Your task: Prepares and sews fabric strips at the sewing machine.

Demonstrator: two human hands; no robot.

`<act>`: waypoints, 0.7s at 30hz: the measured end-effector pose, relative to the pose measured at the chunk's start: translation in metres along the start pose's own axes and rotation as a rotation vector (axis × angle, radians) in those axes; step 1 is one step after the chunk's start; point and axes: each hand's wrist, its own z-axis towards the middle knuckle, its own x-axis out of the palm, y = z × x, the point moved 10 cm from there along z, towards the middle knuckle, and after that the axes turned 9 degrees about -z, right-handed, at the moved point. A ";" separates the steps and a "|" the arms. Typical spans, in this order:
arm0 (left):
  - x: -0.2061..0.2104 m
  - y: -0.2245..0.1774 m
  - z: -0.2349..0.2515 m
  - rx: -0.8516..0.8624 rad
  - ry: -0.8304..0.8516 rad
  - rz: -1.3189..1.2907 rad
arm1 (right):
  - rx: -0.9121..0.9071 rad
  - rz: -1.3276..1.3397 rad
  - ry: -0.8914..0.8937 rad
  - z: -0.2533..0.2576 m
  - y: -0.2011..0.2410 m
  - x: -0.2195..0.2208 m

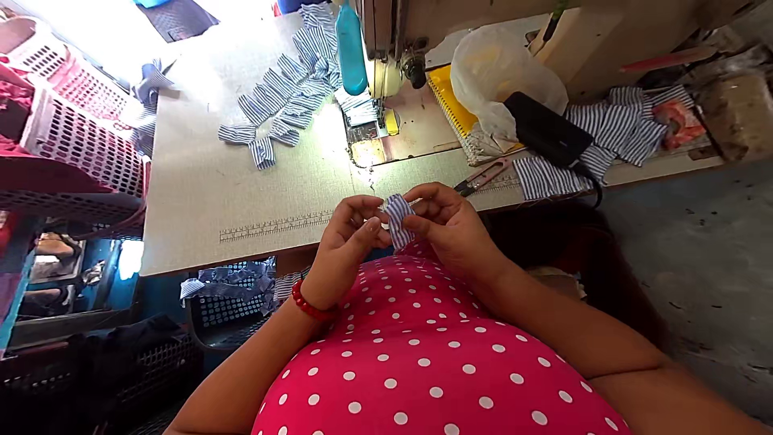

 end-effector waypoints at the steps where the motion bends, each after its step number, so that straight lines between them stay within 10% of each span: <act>1: 0.000 0.003 -0.001 -0.006 -0.001 -0.016 | 0.001 0.013 -0.015 0.000 -0.001 0.001; 21: -0.009 -0.015 -0.002 0.151 -0.138 0.322 | -0.122 -0.293 -0.107 -0.009 0.003 0.003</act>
